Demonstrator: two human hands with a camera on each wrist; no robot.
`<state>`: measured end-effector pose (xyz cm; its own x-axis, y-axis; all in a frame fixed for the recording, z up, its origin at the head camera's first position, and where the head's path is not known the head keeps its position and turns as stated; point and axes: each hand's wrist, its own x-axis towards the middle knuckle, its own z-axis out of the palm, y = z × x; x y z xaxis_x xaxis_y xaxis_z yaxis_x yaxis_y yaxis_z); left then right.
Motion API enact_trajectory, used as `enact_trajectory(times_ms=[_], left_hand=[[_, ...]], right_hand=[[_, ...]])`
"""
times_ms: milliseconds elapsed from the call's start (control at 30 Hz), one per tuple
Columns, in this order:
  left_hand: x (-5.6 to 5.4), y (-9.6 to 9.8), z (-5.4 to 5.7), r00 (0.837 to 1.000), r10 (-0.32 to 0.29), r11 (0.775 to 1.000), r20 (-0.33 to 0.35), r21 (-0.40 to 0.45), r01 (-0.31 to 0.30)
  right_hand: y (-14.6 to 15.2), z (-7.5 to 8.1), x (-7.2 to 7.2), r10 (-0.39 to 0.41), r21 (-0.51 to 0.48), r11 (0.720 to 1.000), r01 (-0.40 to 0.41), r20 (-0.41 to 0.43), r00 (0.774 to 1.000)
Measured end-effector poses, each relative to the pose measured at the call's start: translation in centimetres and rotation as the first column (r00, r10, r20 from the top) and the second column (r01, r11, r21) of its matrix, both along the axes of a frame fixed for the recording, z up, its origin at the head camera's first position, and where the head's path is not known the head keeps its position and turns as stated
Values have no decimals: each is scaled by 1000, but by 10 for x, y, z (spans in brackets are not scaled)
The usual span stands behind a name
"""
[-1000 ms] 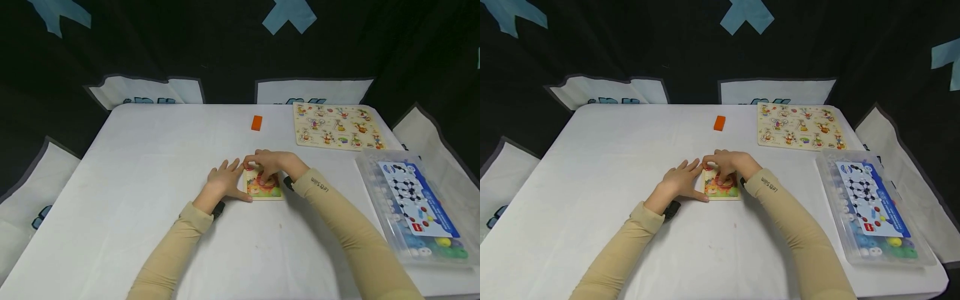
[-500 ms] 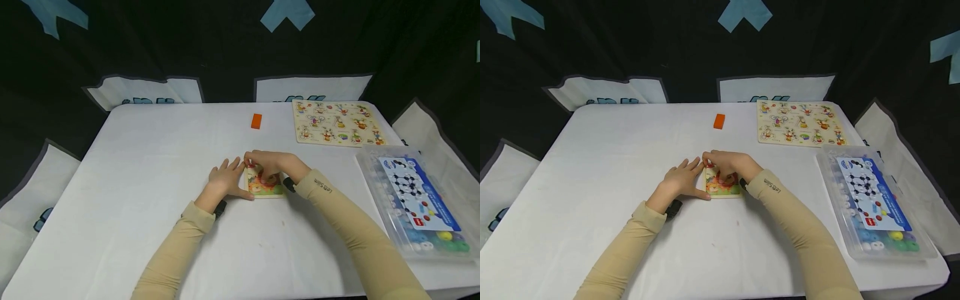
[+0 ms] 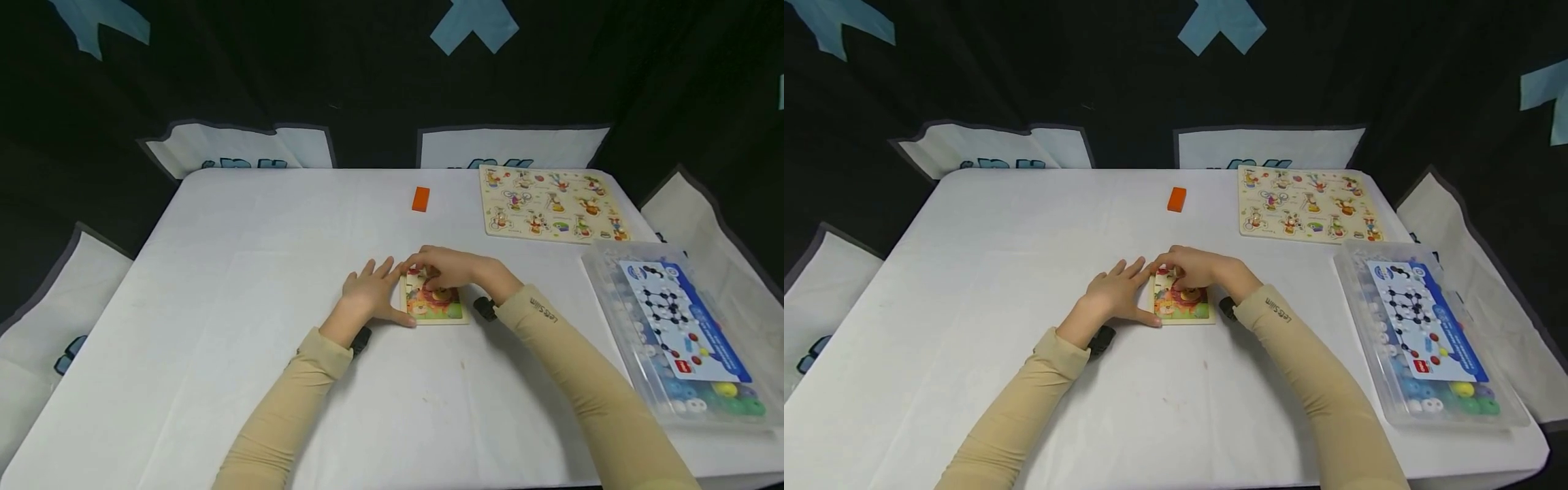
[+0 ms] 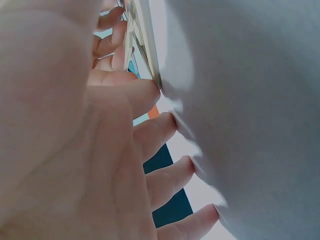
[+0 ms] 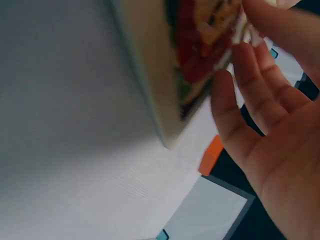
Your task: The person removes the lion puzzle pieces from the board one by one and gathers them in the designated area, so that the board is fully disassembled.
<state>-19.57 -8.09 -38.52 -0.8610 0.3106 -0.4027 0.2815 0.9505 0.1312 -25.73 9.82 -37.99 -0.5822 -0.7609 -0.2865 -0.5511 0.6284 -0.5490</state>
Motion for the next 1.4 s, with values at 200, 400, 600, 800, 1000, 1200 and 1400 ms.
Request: enact_trajectory(times_ms=[200,400,600,800,1000,1200,1400], left_hand=[[1,0,0,1000,1,1000,1,8,-1],[1,0,-1,1000,5,1000,1,7,-5],[2,1,0,1000,-3,1000,-1,4,3],[3,2,2,1000,-4,1000,-3,7,4],[2,2,0,1000,-6,1000,-8,-3,6],[2,1,1,1000,-3,1000,0,6,3],[2,0,2,1000,-4,1000,-1,13,4]], right_hand=[[3,-6,-1,-4,-63,998,1,-59,998],[2,-8,-1,-14,-102,995,8,-60,998],[4,-11,-2,-46,-123,992,37,-69,997],[7,-11,-3,-50,-166,986,34,-92,995],[11,-11,-3,-53,-184,982,36,-89,995],[13,-11,-4,-63,-188,981,47,-79,995],[13,-11,-5,-66,-173,984,49,-94,993]])
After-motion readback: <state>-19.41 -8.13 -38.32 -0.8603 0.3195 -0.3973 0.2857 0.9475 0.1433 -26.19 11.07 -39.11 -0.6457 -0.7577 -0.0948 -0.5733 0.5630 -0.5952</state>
